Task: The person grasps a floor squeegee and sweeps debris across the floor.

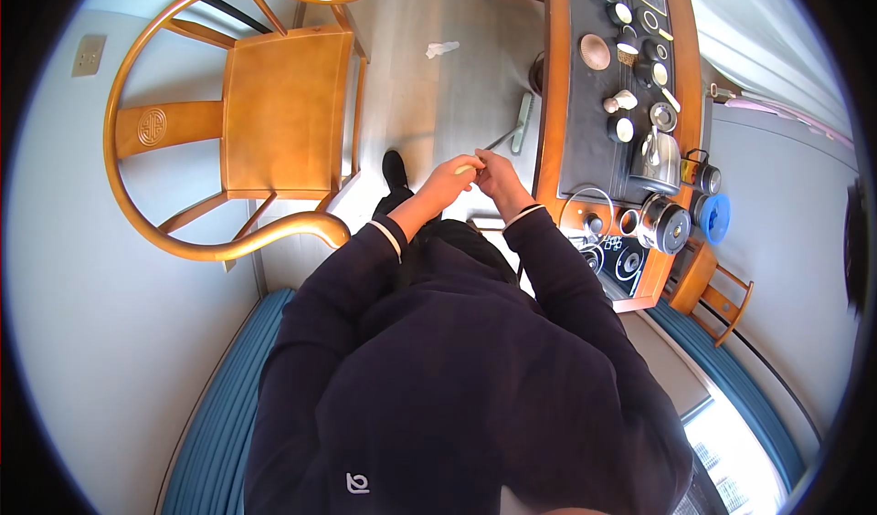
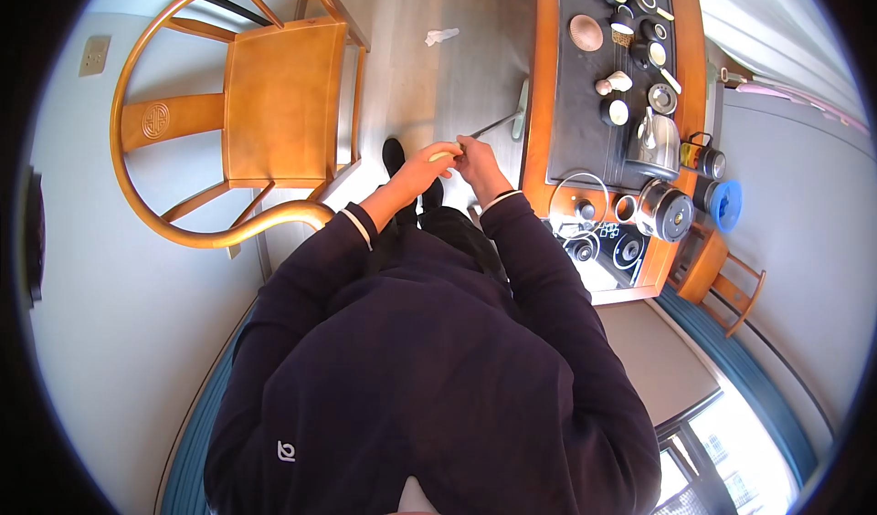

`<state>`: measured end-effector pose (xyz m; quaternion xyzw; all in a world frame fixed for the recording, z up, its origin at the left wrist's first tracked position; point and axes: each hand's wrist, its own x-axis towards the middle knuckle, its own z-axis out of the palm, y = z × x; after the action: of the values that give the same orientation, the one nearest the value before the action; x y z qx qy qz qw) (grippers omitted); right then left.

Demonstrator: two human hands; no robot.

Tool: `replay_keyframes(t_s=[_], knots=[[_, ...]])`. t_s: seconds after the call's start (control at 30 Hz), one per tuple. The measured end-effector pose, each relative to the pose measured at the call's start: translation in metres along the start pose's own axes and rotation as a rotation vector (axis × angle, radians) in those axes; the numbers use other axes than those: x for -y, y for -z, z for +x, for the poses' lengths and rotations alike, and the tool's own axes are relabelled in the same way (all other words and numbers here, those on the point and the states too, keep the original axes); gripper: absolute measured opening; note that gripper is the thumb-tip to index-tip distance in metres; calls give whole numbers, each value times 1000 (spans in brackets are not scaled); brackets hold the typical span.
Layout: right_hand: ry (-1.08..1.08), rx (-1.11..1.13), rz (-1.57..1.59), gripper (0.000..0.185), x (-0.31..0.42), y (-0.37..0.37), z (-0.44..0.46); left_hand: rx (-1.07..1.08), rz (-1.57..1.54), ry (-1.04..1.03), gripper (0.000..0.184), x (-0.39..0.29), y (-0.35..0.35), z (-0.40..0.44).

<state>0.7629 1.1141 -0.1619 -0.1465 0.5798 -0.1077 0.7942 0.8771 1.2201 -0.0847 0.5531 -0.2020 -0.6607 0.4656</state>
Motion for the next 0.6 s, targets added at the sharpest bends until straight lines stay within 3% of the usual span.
replay_keyframes(t_s=[0.2, 0.4, 0.6], knots=[[-21, 36, -20, 14, 1, -30, -8, -88, 39, 49, 24, -20, 13, -15], [-37, 49, -27, 15, -6, -59, -9, -130, 35, -90, 20, -18, 34, -22], [-69, 78, -57, 16, -10, -82, -16, -180, 64, -63, 20, -36, 44, -41]])
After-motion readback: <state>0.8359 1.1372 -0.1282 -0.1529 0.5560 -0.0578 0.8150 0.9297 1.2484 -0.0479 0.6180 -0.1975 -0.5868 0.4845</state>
